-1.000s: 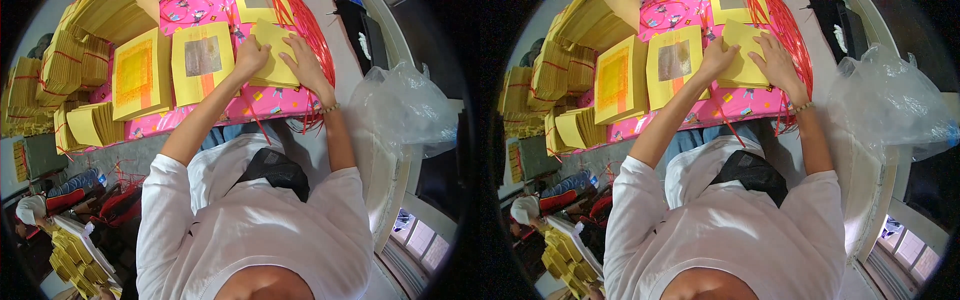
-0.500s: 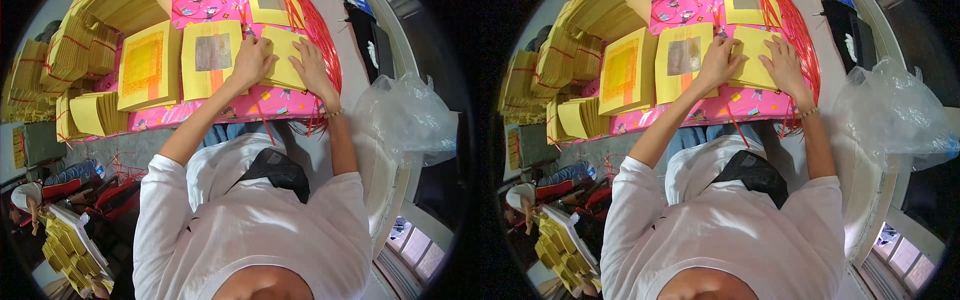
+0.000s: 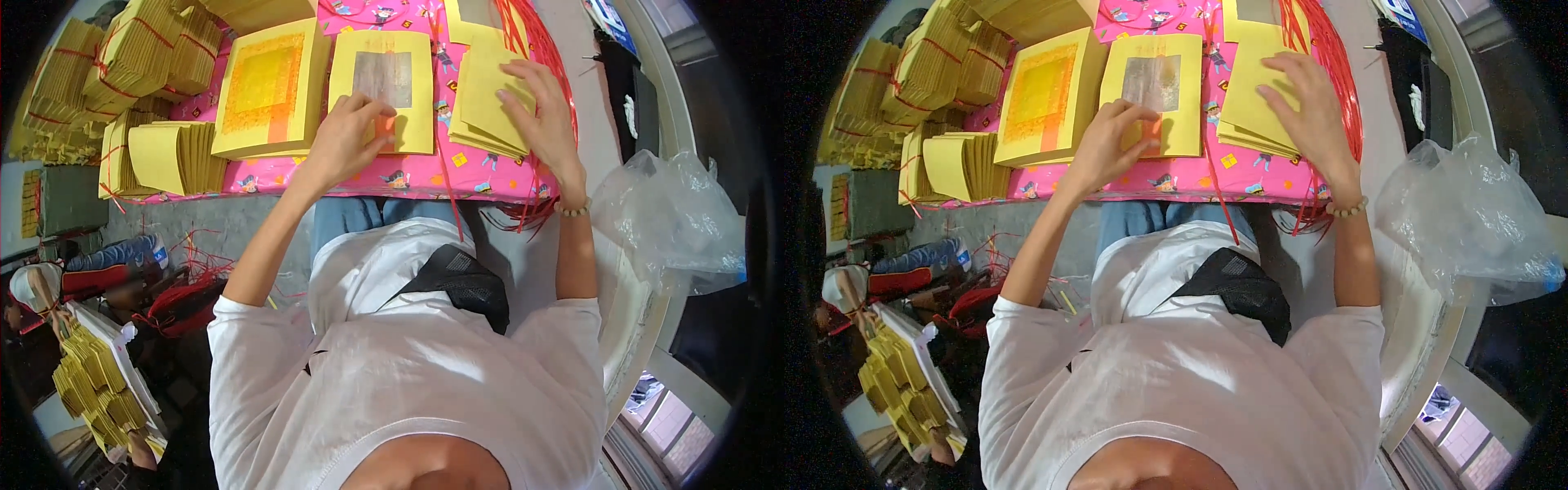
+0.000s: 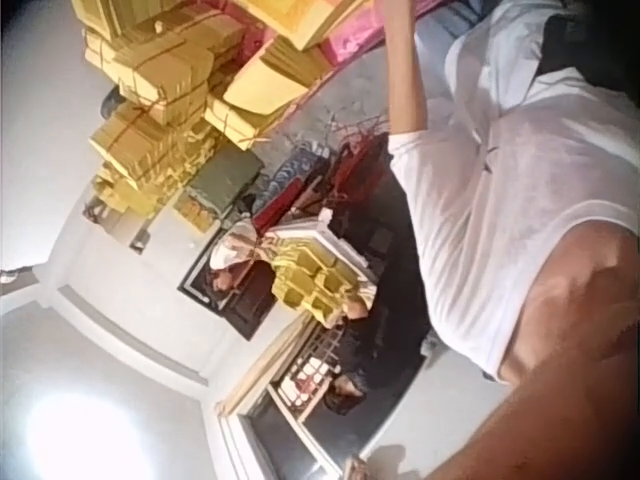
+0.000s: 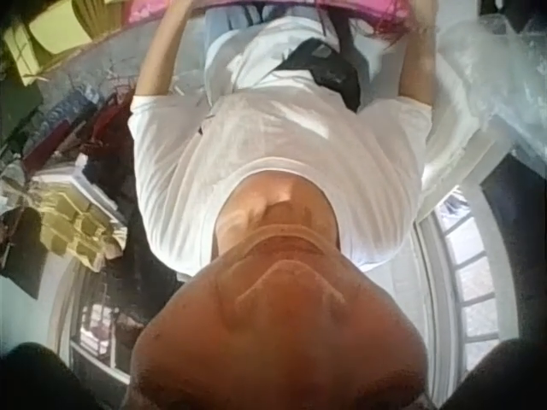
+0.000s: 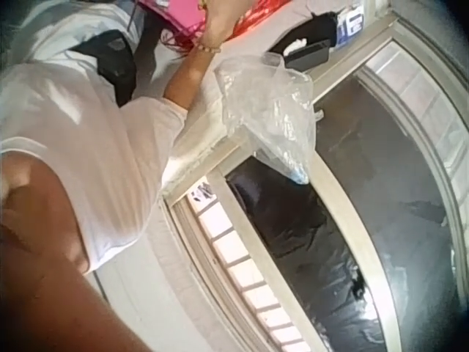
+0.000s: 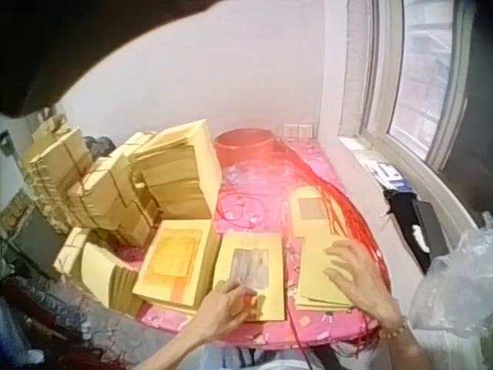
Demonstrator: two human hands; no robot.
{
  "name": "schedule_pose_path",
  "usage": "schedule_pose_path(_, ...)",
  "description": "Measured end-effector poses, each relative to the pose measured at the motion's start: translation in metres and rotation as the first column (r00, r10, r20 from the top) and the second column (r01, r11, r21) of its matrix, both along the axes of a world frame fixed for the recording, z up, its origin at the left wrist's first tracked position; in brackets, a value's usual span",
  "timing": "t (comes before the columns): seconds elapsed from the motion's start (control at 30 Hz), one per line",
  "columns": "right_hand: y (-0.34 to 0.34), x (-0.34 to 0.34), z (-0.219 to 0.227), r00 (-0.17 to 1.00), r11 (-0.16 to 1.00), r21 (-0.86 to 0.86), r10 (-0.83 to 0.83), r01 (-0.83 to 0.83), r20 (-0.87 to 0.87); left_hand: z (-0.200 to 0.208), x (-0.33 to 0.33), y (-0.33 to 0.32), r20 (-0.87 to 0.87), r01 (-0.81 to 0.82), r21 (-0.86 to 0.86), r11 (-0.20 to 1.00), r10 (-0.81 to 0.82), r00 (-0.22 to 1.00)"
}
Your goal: Organizing and stacking yellow joss paper on a table.
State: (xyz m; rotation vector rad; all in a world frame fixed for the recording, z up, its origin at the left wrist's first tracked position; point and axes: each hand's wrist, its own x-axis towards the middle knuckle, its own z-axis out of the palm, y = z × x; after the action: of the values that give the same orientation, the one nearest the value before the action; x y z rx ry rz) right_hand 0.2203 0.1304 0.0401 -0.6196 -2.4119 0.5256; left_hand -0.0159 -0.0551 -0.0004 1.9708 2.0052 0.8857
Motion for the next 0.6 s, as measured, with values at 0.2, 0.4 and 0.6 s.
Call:
schedule_pose_path(0.2, -0.048, -0.042, -0.009, 0.944, 0.916, 0.271, 0.235, -0.296, 0.233, 0.000, -0.003, -0.018, -0.115, -0.002, -0.098, 0.995, -0.009, 0.993)
schedule_pose_path(0.4, -0.057, -0.065, -0.033, 0.877, 0.869, 0.296, 0.264, -0.397, 0.401, -0.008, -0.006, -0.017, -0.204, 0.002, -0.060, 0.998, -0.014, 0.979)
schedule_pose_path(0.6, -0.054, -0.067, -0.025, 0.819, 0.881, 0.167, 0.321, -0.442, 0.476, -0.009, -0.016, -0.019, -0.115, 0.039, -0.035, 0.999, -0.043, 0.992)
